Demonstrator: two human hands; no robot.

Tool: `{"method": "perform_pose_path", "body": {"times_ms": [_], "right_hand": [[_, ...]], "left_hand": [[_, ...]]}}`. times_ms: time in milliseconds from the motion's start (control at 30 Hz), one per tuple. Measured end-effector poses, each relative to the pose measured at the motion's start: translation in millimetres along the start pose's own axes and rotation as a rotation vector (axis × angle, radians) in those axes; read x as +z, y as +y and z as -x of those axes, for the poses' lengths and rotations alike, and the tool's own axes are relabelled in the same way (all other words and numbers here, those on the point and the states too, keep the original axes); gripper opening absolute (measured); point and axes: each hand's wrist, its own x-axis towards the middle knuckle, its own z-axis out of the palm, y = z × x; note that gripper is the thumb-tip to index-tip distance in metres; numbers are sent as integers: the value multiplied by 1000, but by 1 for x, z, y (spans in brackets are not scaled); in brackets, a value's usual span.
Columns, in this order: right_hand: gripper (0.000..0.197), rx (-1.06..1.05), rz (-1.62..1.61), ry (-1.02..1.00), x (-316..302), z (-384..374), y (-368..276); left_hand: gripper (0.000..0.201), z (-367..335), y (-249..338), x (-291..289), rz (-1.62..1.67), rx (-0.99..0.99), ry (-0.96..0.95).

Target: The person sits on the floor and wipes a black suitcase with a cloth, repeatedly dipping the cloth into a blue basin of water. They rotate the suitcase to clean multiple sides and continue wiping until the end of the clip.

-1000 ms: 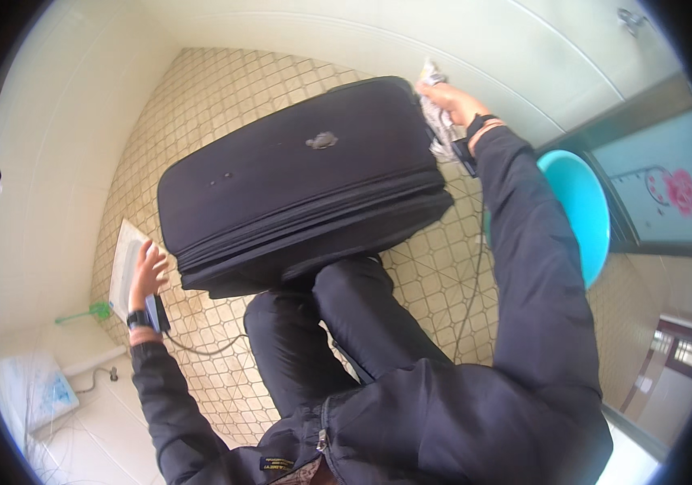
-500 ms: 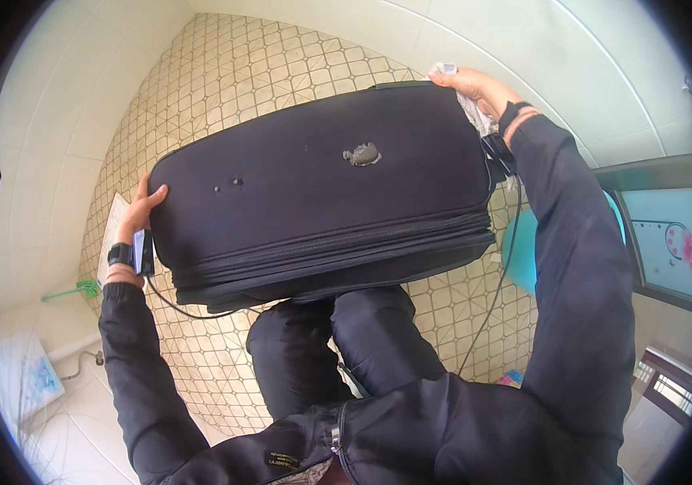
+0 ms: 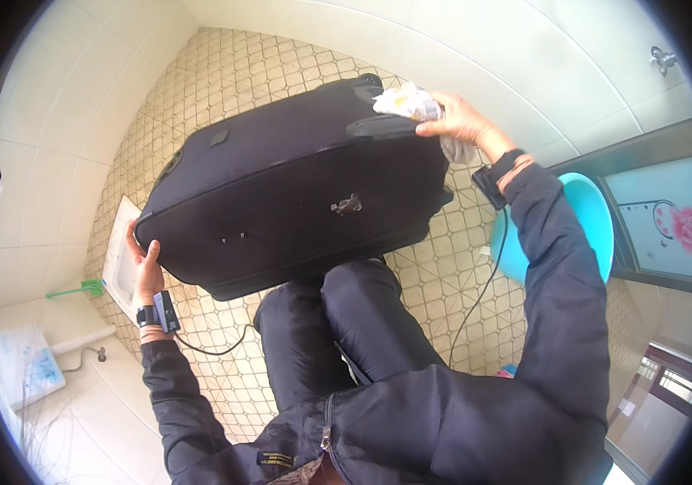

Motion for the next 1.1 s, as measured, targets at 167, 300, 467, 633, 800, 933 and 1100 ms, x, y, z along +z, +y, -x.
{"method": "perform_pose_path", "body": {"times_ms": [167, 300, 467, 633, 800, 933, 1100], "right_hand": [[80, 84, 153, 68, 30, 47, 26], [78, 64, 242, 59, 42, 74, 36], [69, 193, 485, 250, 90, 90, 30], [61, 311, 887, 37, 126, 92, 7], [78, 454, 870, -213, 158, 68, -19], [93, 359, 628, -479, 233, 32, -37], [95, -14, 666, -749, 296, -15, -43]], "left_hand": [[76, 46, -32, -5, 106, -83, 90], [88, 71, -41, -8, 84, -68, 64], [86, 90, -61, -11, 86, -127, 73], [83, 104, -86, -21, 40, -110, 100], [91, 110, -100, -27, 73, -120, 98], [94, 123, -100, -27, 93, -149, 83], [87, 131, -95, -25, 129, -148, 37]]}}
